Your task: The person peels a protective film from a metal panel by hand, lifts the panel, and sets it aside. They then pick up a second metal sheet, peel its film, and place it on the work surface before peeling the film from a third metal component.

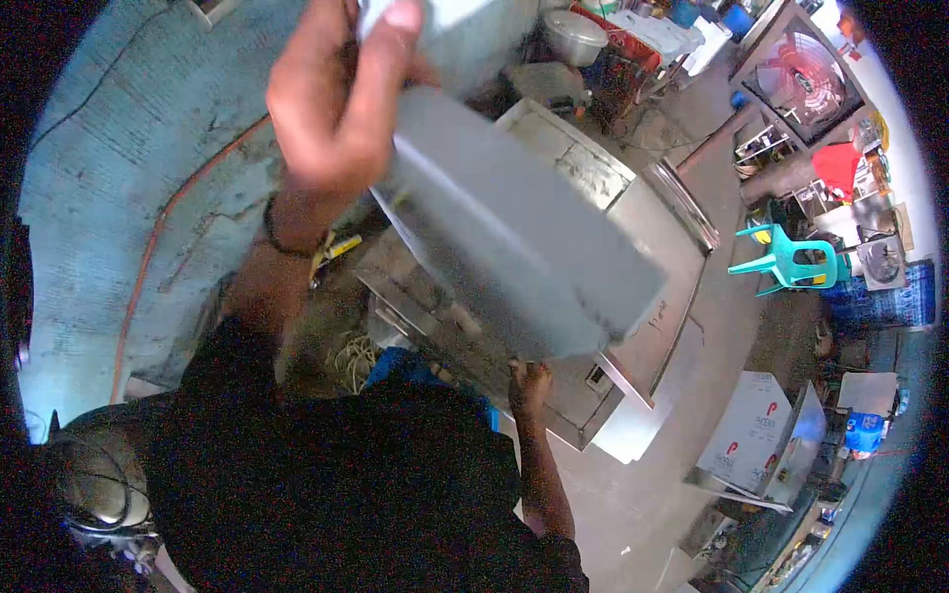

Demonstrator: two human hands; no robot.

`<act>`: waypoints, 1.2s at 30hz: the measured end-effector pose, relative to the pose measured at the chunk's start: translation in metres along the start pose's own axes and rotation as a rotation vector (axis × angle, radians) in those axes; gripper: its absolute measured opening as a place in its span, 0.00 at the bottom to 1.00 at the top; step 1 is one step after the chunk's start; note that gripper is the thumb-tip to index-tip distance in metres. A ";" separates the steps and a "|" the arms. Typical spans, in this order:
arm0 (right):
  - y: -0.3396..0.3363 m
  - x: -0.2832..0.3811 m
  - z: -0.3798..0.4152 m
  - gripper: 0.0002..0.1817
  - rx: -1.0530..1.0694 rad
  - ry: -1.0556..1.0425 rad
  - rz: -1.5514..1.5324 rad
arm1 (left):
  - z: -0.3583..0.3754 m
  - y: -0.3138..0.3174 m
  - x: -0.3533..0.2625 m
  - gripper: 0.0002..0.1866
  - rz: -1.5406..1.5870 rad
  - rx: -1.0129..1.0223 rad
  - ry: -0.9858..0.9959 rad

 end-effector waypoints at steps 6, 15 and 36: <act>0.008 0.007 0.012 0.32 0.111 0.086 -0.223 | 0.037 0.032 -0.038 0.10 -0.406 0.229 0.489; -0.140 0.128 0.010 0.37 -0.149 -0.163 -0.679 | 0.032 0.034 -0.002 0.09 -0.335 0.202 0.298; -0.160 0.196 -0.057 0.25 -0.543 -0.204 -0.933 | 0.057 -0.074 0.113 0.14 0.060 -0.215 -0.507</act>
Point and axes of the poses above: each hand's wrist, its own z-axis away from the middle knuckle, its own y-axis out of the palm, x = y × z, the point moved 9 cm from there along -z, towards the middle knuckle, and after that the axes turned 7 degrees about y, right-handed, at the moved point
